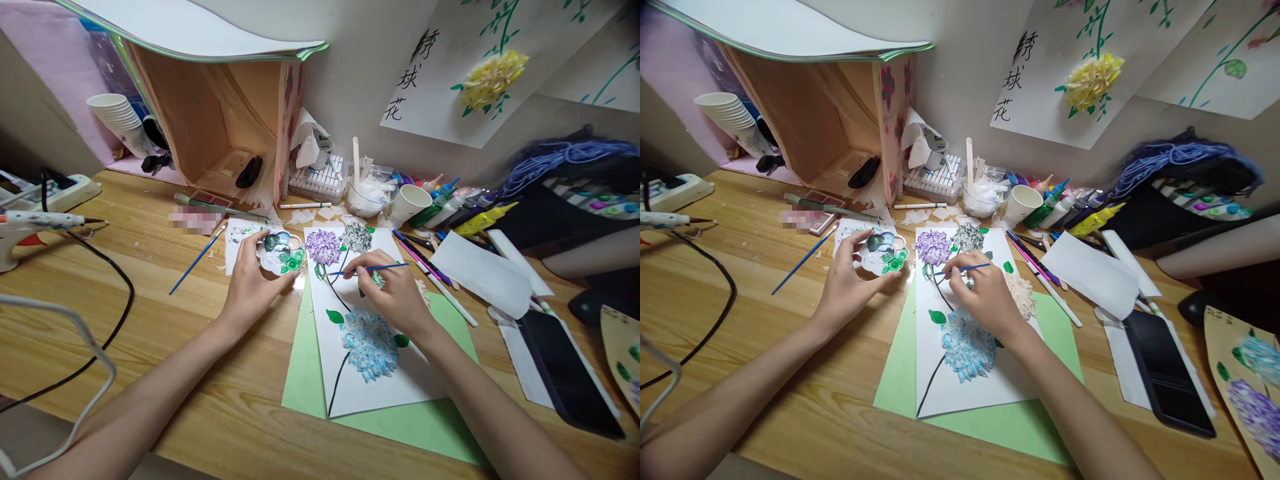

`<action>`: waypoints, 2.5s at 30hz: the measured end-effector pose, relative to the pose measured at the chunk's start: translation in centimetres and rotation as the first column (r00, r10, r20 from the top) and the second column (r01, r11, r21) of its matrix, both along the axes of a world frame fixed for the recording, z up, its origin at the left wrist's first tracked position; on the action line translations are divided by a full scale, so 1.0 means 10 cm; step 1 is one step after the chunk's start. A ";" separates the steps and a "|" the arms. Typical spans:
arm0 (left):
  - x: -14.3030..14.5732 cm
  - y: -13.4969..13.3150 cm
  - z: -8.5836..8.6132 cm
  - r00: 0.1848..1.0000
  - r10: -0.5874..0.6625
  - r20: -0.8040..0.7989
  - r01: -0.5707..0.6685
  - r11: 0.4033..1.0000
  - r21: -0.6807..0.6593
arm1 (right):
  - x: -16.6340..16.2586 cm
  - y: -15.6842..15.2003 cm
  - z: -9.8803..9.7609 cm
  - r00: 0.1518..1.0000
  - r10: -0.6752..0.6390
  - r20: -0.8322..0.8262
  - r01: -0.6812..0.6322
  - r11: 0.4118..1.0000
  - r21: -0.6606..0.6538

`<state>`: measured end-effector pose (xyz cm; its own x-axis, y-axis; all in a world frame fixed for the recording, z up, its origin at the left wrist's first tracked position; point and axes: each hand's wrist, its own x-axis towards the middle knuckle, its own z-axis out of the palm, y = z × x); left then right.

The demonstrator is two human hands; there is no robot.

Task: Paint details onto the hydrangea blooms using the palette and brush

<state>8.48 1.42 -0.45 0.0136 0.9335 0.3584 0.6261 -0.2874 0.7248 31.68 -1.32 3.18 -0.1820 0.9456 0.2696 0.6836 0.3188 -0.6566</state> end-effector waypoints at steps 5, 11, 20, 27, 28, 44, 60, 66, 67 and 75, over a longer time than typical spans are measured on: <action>0.00 0.00 0.00 1.000 0.003 -0.005 -0.003 1.000 -0.002 | 0.00 0.00 0.00 1.000 0.003 0.005 -0.003 1.000 -0.010; 0.00 0.00 0.00 1.000 -0.001 -0.012 0.001 1.000 -0.001 | 0.00 0.00 0.00 1.000 0.000 -0.013 0.000 1.000 -0.010; 0.00 0.01 0.00 1.000 -0.004 -0.014 0.004 1.000 0.003 | 0.01 0.00 0.01 1.000 0.009 -0.015 -0.009 1.000 0.004; 0.01 0.01 -0.01 1.000 -0.006 -0.017 0.006 1.000 0.004 | 0.02 0.01 0.00 1.000 -0.007 -0.009 0.008 1.000 0.012; 0.01 0.01 -0.02 1.000 -0.006 -0.020 0.007 1.000 0.006 | 0.01 0.01 0.00 1.000 -0.006 0.003 0.006 1.000 0.009; 0.00 0.00 -0.01 1.000 -0.005 -0.026 0.004 1.000 -0.002 | 0.01 0.01 0.00 1.000 -0.024 -0.011 0.024 1.000 -0.005; 0.00 0.01 -0.02 1.000 -0.013 -0.027 0.014 1.000 0.009 | 0.02 0.01 -0.02 0.999 -0.027 -0.025 0.027 1.000 -0.001; 0.00 0.00 -0.02 0.999 -0.044 -0.032 0.044 0.999 0.020 | 0.02 0.01 -0.01 0.999 -0.019 -0.032 0.018 1.000 -0.024; 0.00 -0.01 -0.02 0.998 -0.046 -0.032 0.047 0.999 0.024 | 0.01 0.01 -0.01 0.999 -0.018 -0.034 0.017 0.999 -0.030; 0.02 -0.02 0.00 0.997 -0.061 -0.039 0.062 0.998 0.023 | 0.02 0.02 -0.01 0.999 -0.010 -0.050 0.009 1.000 -0.014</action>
